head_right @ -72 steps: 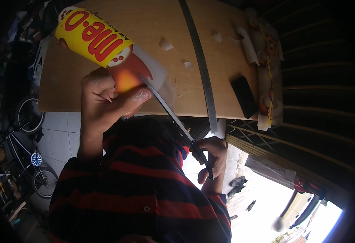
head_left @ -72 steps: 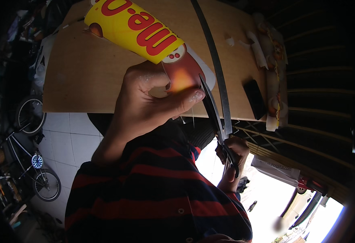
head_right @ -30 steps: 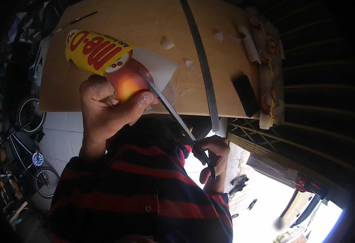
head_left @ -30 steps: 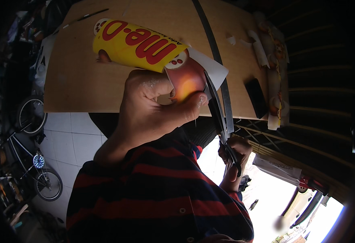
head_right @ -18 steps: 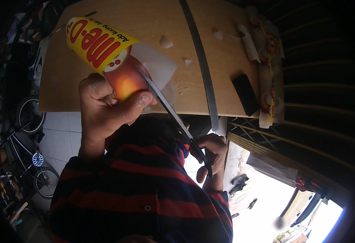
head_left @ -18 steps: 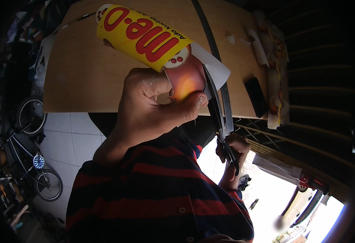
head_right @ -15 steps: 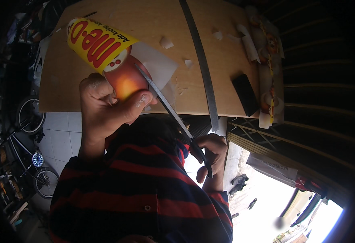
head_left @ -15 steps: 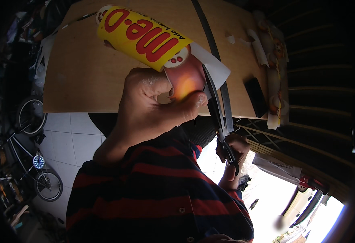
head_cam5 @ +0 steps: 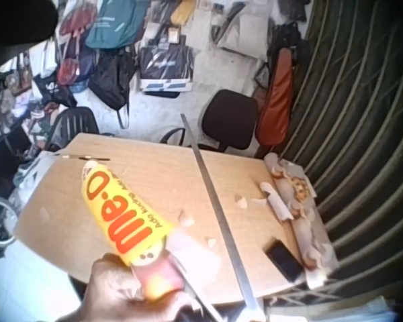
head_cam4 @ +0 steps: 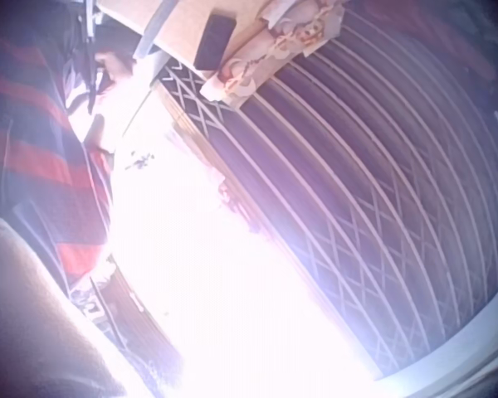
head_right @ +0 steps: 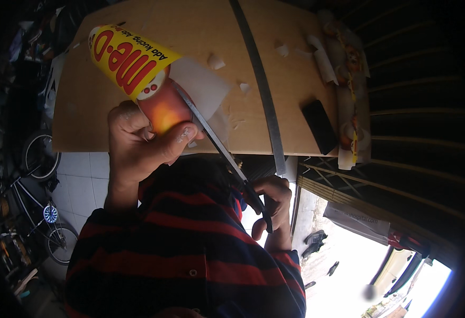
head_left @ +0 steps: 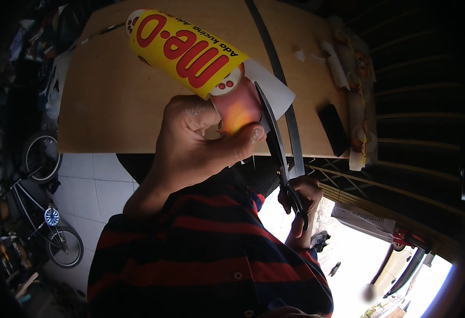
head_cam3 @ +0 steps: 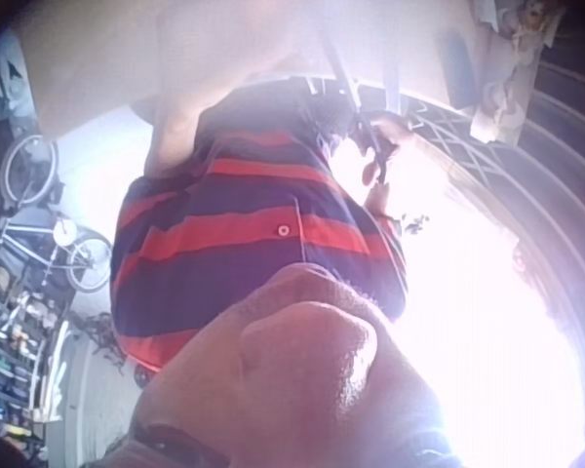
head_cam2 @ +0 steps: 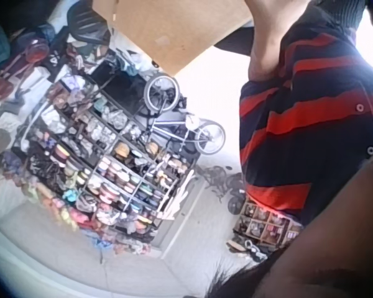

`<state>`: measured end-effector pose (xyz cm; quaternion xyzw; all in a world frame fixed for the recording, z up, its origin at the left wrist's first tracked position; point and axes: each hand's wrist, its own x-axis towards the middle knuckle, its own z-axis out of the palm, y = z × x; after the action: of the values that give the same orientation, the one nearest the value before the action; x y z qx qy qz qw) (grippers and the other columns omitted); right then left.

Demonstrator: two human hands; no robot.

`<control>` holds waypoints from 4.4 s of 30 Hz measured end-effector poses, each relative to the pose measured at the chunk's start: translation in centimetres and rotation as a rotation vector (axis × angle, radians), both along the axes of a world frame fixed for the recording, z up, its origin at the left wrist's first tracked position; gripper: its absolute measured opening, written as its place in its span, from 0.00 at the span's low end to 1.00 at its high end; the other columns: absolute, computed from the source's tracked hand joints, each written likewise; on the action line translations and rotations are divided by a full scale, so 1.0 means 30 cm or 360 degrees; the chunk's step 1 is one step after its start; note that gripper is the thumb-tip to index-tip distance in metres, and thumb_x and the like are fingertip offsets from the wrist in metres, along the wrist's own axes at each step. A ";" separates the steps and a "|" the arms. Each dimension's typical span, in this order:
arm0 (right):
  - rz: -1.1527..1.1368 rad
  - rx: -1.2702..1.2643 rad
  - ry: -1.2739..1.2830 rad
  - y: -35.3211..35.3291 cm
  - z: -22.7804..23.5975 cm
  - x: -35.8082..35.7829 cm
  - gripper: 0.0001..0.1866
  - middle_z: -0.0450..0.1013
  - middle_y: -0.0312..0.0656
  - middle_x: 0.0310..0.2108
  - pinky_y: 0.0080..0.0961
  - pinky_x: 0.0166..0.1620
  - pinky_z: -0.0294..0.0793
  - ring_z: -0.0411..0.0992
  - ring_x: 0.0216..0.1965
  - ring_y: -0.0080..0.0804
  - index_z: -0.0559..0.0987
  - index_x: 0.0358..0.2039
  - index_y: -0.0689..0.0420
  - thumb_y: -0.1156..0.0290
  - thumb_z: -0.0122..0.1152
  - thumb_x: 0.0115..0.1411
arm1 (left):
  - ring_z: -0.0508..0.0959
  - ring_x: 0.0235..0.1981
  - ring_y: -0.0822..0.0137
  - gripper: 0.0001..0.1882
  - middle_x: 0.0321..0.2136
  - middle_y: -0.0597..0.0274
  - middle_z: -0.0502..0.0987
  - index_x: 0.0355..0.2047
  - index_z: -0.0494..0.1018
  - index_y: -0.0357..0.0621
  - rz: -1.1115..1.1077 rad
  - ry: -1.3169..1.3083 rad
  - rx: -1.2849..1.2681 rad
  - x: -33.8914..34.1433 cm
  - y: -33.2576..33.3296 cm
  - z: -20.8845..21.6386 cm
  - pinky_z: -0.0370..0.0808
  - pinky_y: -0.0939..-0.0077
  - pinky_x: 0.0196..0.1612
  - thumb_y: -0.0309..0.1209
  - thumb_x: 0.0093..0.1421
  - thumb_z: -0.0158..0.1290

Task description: The person cuts a printed paper advertisement featuring a cartoon cat using shears.

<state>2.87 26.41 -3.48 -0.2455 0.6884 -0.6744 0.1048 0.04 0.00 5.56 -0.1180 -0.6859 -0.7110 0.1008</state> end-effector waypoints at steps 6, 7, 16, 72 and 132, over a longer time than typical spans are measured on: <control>0.0014 0.0069 -0.0049 -0.002 0.012 -0.004 0.48 0.69 0.34 0.12 0.15 0.22 0.69 0.70 0.15 0.24 0.76 0.24 0.64 0.26 0.62 0.18 | 0.71 0.16 0.81 0.03 0.15 0.68 0.72 0.21 0.72 0.35 -0.0013 0.0003 -0.0082 -0.006 -0.008 -0.010 0.68 0.86 0.21 0.20 0.47 0.56; 0.0022 0.0084 -0.0065 0.000 0.013 -0.004 0.48 0.69 0.34 0.12 0.15 0.22 0.68 0.70 0.14 0.24 0.76 0.24 0.63 0.26 0.62 0.18 | 0.71 0.17 0.81 0.03 0.16 0.68 0.72 0.22 0.72 0.35 -0.0016 -0.0026 -0.0067 -0.005 -0.009 -0.009 0.68 0.86 0.21 0.20 0.47 0.56; 0.0121 -0.0052 0.0136 -0.029 0.018 -0.035 0.45 0.63 0.33 0.08 0.09 0.12 0.59 0.63 0.08 0.16 0.72 0.23 0.65 0.29 0.62 0.24 | 0.71 0.21 0.81 0.07 0.19 0.67 0.73 0.26 0.72 0.35 0.0028 -0.0103 0.0001 -0.005 -0.027 -0.039 0.69 0.87 0.28 0.20 0.45 0.57; 0.0029 -0.1113 -0.0903 -0.390 0.101 -0.345 0.24 0.68 0.43 0.40 0.31 0.51 0.65 0.68 0.44 0.35 0.65 0.44 0.61 0.77 0.59 0.44 | 0.73 0.25 0.76 0.10 0.26 0.61 0.74 0.34 0.71 0.34 -0.0331 -0.0862 0.0671 0.046 -0.021 -0.253 0.69 0.86 0.26 0.23 0.50 0.55; -0.0223 -0.0437 -0.0129 -0.489 0.056 -0.576 0.19 0.62 0.28 0.22 0.14 0.26 0.58 0.60 0.23 0.15 0.64 0.28 0.52 0.74 0.68 0.40 | 0.71 0.33 0.75 0.14 0.36 0.62 0.72 0.41 0.64 0.41 0.0398 0.0009 0.1094 -0.278 -0.182 -0.325 0.68 0.79 0.33 0.21 0.54 0.50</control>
<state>-14.43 11.74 -1.79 -0.1816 0.6003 -0.7772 0.0506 -8.31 -5.46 -4.19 0.0055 -0.4157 -0.8818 0.2227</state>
